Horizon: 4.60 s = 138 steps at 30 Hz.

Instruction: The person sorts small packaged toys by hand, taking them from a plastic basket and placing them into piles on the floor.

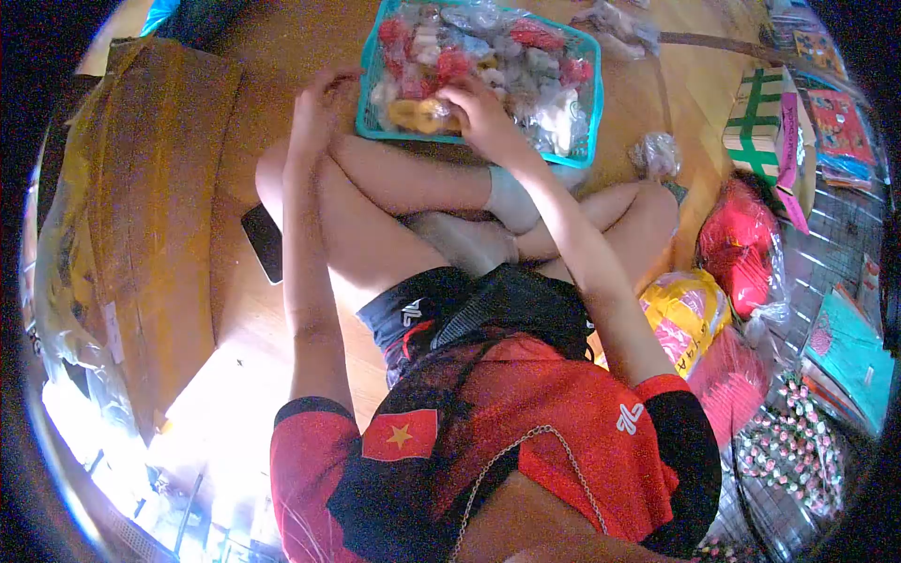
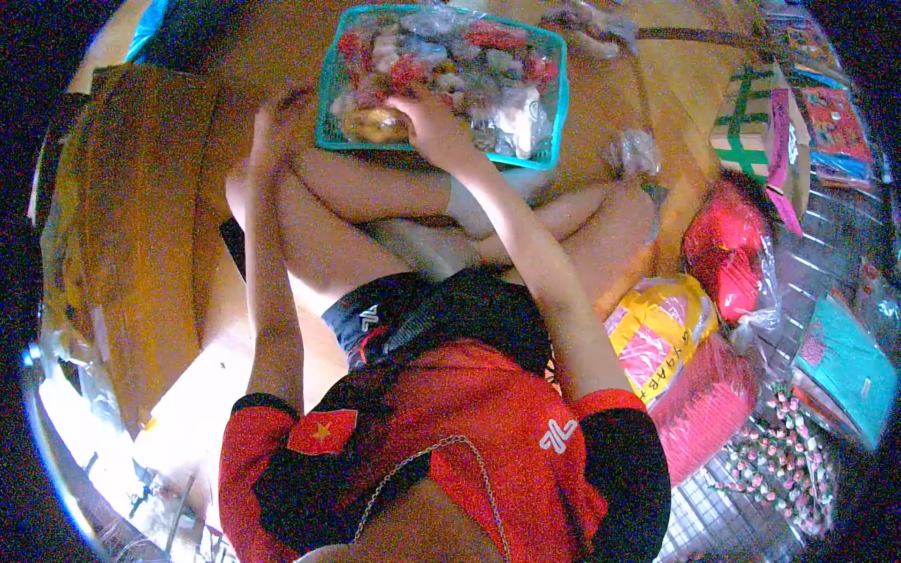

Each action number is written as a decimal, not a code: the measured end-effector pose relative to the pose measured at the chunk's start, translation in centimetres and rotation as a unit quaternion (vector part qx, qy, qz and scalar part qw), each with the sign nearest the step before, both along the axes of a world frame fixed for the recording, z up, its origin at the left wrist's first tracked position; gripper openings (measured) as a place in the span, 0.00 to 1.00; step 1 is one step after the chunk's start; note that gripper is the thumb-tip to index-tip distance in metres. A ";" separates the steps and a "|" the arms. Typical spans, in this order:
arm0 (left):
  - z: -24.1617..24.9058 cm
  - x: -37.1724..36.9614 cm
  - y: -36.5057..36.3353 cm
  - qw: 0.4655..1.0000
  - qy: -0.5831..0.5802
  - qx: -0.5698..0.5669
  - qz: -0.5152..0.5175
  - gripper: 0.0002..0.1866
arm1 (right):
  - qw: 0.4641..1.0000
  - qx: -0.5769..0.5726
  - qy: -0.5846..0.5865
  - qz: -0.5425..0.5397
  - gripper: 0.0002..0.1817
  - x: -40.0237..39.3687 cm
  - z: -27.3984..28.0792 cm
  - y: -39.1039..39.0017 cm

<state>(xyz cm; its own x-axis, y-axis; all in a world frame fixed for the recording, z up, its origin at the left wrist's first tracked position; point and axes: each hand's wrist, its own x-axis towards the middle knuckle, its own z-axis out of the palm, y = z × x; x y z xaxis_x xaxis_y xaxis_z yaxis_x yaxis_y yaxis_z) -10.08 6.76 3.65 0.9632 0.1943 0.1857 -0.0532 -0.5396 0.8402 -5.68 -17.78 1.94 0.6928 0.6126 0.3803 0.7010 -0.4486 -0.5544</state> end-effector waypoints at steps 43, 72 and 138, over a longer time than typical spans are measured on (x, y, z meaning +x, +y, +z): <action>-3.2 3.3 -4.1 0.788 0.034 0.608 -0.094 0.26 | 0.970 0.041 0.227 -0.080 0.11 -1.2 7.2 -6.2; -2.7 3.6 -0.8 0.994 0.014 -0.083 0.062 0.12 | 0.932 -0.016 0.085 -0.351 0.25 19.0 1.0 -22.7; 0.0 1.9 -3.0 0.937 0.023 0.314 -0.153 0.46 | 0.908 -0.394 -0.130 0.054 0.27 2.3 5.3 3.8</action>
<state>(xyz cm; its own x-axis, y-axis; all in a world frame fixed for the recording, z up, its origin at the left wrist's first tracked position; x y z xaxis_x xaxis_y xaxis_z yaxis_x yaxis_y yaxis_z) -8.18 3.77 3.64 0.9654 -0.2267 0.1285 -0.2587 -0.8934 0.3674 -3.42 -14.00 7.23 0.5623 0.8246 -0.0625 0.8256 -0.5554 0.0999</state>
